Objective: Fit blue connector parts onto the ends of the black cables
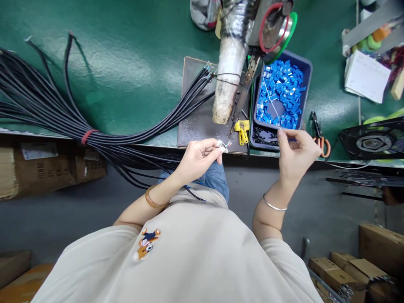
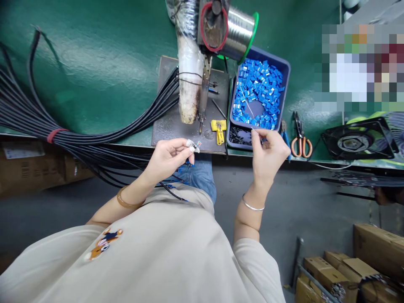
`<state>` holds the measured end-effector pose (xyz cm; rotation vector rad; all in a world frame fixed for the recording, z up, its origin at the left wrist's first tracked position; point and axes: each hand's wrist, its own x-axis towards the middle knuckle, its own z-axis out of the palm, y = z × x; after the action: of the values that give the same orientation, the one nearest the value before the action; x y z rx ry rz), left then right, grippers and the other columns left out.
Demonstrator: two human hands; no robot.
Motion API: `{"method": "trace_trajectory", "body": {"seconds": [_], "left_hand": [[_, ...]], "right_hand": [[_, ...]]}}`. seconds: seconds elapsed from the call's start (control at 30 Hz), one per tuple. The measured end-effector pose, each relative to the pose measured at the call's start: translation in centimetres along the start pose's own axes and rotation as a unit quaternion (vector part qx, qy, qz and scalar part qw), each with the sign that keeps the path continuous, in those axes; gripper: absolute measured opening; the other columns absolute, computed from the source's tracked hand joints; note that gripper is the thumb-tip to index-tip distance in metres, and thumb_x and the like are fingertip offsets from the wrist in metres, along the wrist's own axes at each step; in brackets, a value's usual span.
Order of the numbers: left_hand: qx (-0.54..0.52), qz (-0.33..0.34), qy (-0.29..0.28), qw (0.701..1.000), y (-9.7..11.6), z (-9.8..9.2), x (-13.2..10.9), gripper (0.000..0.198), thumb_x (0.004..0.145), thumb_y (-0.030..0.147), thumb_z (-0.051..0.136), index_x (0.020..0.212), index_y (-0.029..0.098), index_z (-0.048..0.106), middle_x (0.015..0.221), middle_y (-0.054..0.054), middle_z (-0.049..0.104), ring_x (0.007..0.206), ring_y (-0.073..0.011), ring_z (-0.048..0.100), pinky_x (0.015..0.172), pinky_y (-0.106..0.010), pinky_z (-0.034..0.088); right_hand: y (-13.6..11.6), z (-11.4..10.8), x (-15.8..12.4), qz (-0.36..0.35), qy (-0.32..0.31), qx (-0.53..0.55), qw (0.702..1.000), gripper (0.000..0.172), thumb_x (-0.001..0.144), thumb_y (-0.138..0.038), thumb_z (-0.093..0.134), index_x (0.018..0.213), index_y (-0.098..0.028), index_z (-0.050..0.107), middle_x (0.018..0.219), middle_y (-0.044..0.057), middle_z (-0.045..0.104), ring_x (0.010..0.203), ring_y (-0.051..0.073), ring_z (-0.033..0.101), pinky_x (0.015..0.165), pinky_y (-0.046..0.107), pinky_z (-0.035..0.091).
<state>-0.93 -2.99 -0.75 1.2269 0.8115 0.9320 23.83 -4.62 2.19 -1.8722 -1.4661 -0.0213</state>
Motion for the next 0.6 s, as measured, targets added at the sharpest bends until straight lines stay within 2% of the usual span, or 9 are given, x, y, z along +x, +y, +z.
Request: {"method": "trace_trajectory", "body": {"seconds": [0.07,0.13,0.23,0.3,0.4,0.6], "left_hand": [[-0.012,-0.009,-0.007,1.000,0.4,-0.1,0.1,0.024,0.089,0.033,0.065,0.076,0.012,0.066,0.059,-0.001,0.064,0.050,-0.0059,0.053,0.046,-0.016,0.038],[-0.018,-0.014,-0.014,1.000,0.7,-0.1,0.1,0.024,0.090,0.032,0.065,0.077,0.012,0.066,0.059,-0.001,0.064,0.050,-0.0055,0.053,0.045,-0.016,0.037],[-0.015,-0.015,-0.025,0.999,1.1,-0.1,0.0,0.027,0.089,0.035,0.066,0.073,0.013,0.065,0.060,-0.001,0.064,0.050,-0.0049,0.052,0.045,-0.016,0.036],[-0.008,-0.016,-0.029,0.999,1.1,0.0,0.0,0.031,0.088,0.039,0.068,0.071,0.013,0.065,0.059,-0.001,0.062,0.049,-0.0049,0.051,0.044,-0.016,0.036],[-0.002,-0.016,-0.030,0.999,1.1,0.0,-0.1,0.034,0.086,0.042,0.069,0.070,0.012,0.065,0.058,-0.001,0.061,0.049,-0.0052,0.050,0.045,-0.017,0.036],[0.016,-0.004,-0.039,0.999,0.7,0.0,-0.1,0.030,0.089,0.036,0.067,0.072,0.012,0.064,0.061,-0.001,0.063,0.052,-0.0048,0.052,0.051,-0.016,0.041]], "right_hand": [[-2.4,0.2,-1.6,0.011,-0.006,0.082,0.997,0.020,0.089,-0.036,0.064,0.084,-0.018,0.073,0.075,0.002,0.066,0.061,0.012,0.053,0.057,0.027,0.040],[-4.6,0.7,-3.2,0.021,-0.076,0.156,0.985,0.016,0.088,-0.033,0.065,0.087,-0.021,0.075,0.076,0.000,0.065,0.054,0.008,0.045,0.052,0.025,0.036],[-6.3,2.0,-4.7,0.064,-0.177,0.262,0.947,0.016,0.085,-0.032,0.069,0.097,-0.024,0.076,0.082,-0.001,0.065,0.047,0.004,0.032,0.044,0.024,0.028],[-6.4,2.9,-4.9,0.098,-0.204,0.316,0.921,0.014,0.083,-0.033,0.071,0.092,-0.024,0.076,0.084,0.000,0.066,0.048,0.004,0.036,0.042,0.023,0.027],[-6.1,3.6,-4.8,0.131,-0.220,0.355,0.899,0.012,0.079,-0.034,0.073,0.082,-0.022,0.074,0.081,0.000,0.067,0.051,0.005,0.043,0.043,0.022,0.030],[-5.9,3.7,-4.7,0.149,-0.227,0.371,0.888,0.012,0.078,-0.032,0.072,0.077,-0.020,0.070,0.072,-0.003,0.061,0.047,0.003,0.034,0.042,0.021,0.023]]}}
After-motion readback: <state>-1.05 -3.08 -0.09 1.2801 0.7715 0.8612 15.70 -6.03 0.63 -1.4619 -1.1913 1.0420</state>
